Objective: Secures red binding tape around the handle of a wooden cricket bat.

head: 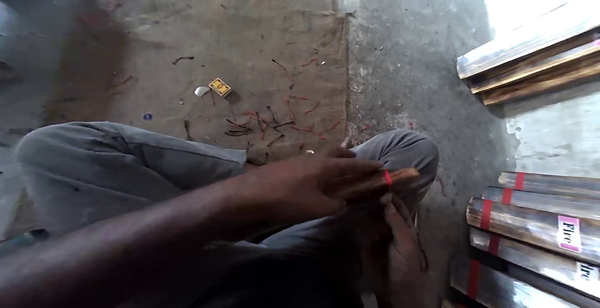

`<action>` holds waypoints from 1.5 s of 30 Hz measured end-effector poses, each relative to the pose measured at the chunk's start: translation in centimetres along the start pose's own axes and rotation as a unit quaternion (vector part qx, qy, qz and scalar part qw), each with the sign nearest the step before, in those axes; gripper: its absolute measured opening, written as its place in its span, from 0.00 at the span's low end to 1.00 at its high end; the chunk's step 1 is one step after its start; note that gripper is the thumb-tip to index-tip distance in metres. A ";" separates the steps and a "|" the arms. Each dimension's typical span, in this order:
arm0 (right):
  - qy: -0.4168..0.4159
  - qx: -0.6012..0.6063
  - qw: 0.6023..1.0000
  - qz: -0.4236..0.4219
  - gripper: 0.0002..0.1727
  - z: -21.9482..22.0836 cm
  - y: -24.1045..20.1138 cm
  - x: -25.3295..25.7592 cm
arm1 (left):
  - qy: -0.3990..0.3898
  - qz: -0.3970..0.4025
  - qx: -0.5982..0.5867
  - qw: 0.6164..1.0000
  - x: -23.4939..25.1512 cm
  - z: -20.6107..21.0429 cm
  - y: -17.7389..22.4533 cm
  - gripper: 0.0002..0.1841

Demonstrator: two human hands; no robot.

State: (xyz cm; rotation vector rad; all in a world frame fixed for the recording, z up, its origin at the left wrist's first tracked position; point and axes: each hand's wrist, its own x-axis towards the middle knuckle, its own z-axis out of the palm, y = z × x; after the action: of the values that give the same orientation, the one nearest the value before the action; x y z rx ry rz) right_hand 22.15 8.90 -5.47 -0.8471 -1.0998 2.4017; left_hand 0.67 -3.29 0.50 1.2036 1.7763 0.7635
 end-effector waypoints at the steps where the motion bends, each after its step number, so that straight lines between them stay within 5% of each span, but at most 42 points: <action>1: 0.004 -0.010 1.000 0.008 0.11 0.0 0.1 0.5 | 0.071 -0.003 0.090 0.993 -0.4 0.7 0.2 0.34; 3: 0.009 -0.020 0.999 0.024 0.13 0.0 0.2 1.4 | 0.210 0.004 0.242 0.947 -0.9 3.3 0.1 0.28; 5: 0.020 -0.030 0.999 0.036 0.14 0.4 0.3 2.0 | 0.251 0.006 0.332 0.909 -0.9 6.4 -0.5 0.34; 9: 0.049 -0.042 0.997 0.046 0.12 0.0 0.2 0.3 | 0.230 -0.045 0.404 0.884 -0.2 11.2 -2.5 0.44; 13: 0.109 -0.103 0.987 0.053 0.14 -1.9 1.6 -2.9 | 0.203 -0.050 0.395 0.894 -0.3 11.0 -2.5 0.46; 20: 0.108 -0.014 0.993 0.042 0.11 -3.5 2.7 -4.5 | 0.161 -0.060 0.373 0.912 -0.4 9.6 -2.3 0.53; 24: 0.053 -0.044 0.997 0.027 0.10 -3.3 2.0 -3.7 | 0.097 -0.092 0.287 0.948 -0.5 7.2 -1.2 0.56; 28: 0.009 -0.033 0.999 -0.002 0.09 -1.0 -0.3 -2.9 | -0.068 -0.139 0.097 0.983 -0.9 2.2 1.4 0.57; 35: -0.011 0.062 0.998 0.027 0.07 0.8 -1.1 -2.3 | -0.237 -0.168 -0.165 0.942 -1.1 -0.4 0.2 0.38; 38: -0.015 0.080 0.995 0.055 0.07 0.4 -0.6 -0.7 | -0.165 -0.166 -0.134 0.963 -0.9 -0.8 -0.5 0.27; 40: -0.018 0.063 0.995 0.070 0.10 0.3 -0.6 0.5 | -0.009 -0.126 0.005 0.992 -1.4 0.0 0.2 0.28; 43: -0.013 0.064 0.994 0.093 0.14 0.9 -1.0 1.9 | 0.235 -0.015 0.296 0.926 -1.7 5.2 1.0 0.29; 45: 0.009 0.037 0.994 0.101 0.12 1.0 -0.9 1.7 | 0.251 0.006 0.387 0.887 -2.1 9.2 0.6 0.35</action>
State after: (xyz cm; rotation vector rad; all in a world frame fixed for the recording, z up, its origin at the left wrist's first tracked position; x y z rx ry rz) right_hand 20.24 9.86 -4.83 -0.9961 -0.9518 2.5752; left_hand 9.50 -4.79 -2.67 1.6131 2.6555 0.3723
